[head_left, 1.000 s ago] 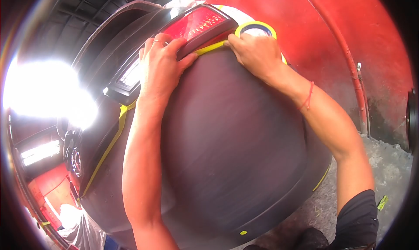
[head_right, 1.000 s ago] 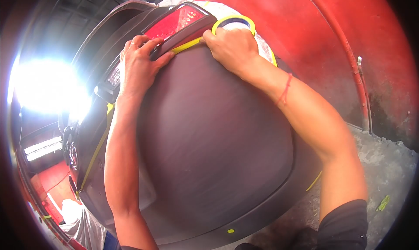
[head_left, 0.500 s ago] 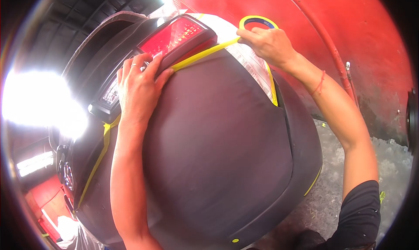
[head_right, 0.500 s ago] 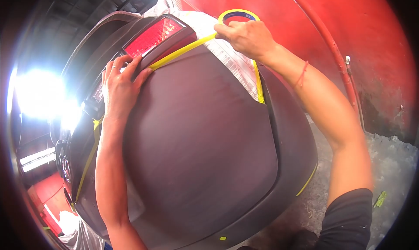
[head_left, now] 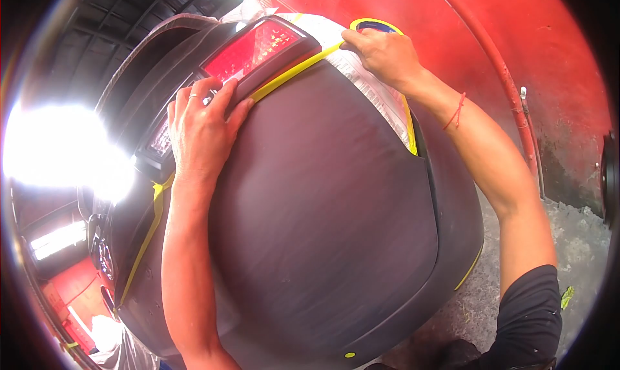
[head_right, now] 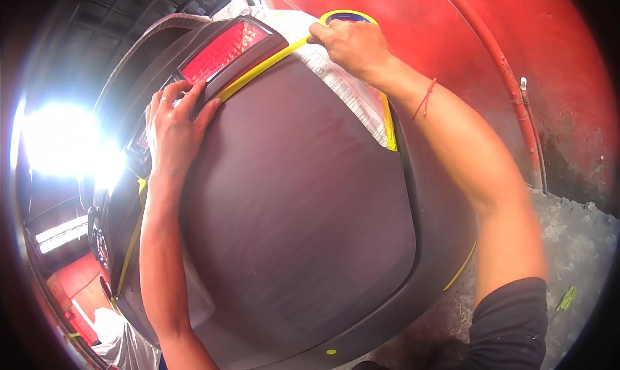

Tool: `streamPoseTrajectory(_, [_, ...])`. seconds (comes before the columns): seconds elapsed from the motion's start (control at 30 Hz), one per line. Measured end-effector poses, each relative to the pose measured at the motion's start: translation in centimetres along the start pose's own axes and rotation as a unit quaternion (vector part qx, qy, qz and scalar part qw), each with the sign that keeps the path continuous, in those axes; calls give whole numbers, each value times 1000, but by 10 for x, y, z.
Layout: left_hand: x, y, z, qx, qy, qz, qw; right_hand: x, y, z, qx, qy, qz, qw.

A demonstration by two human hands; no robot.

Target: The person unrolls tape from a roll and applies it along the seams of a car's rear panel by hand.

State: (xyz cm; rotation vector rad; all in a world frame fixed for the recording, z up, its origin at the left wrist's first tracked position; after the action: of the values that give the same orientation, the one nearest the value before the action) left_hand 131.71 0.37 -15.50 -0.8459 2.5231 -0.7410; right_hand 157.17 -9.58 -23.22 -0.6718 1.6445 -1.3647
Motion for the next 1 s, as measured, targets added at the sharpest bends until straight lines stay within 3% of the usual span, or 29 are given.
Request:
streamPoseTrajectory(0.3, [6, -15, 3, -40, -1, -29, 999, -13, 1, -1, -36, -10, -16, 999])
streamPoseTrajectory(1.0, [2, -13, 1, -31, 11, -11, 999, -25, 5, 0, -39, -37, 8, 998])
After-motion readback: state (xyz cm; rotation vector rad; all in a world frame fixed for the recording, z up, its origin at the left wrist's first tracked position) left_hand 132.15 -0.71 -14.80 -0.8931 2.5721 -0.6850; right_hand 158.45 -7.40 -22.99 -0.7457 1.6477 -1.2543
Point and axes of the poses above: each hand's wrist, its own y-axis away from the middle knuckle, its own x-axis out of the back of the hand, z = x × y, the point moved 7 cm from there along -y, towards the middle knuckle, and after that the axes turned 2 degrees about -y, right-handed, at the moved point
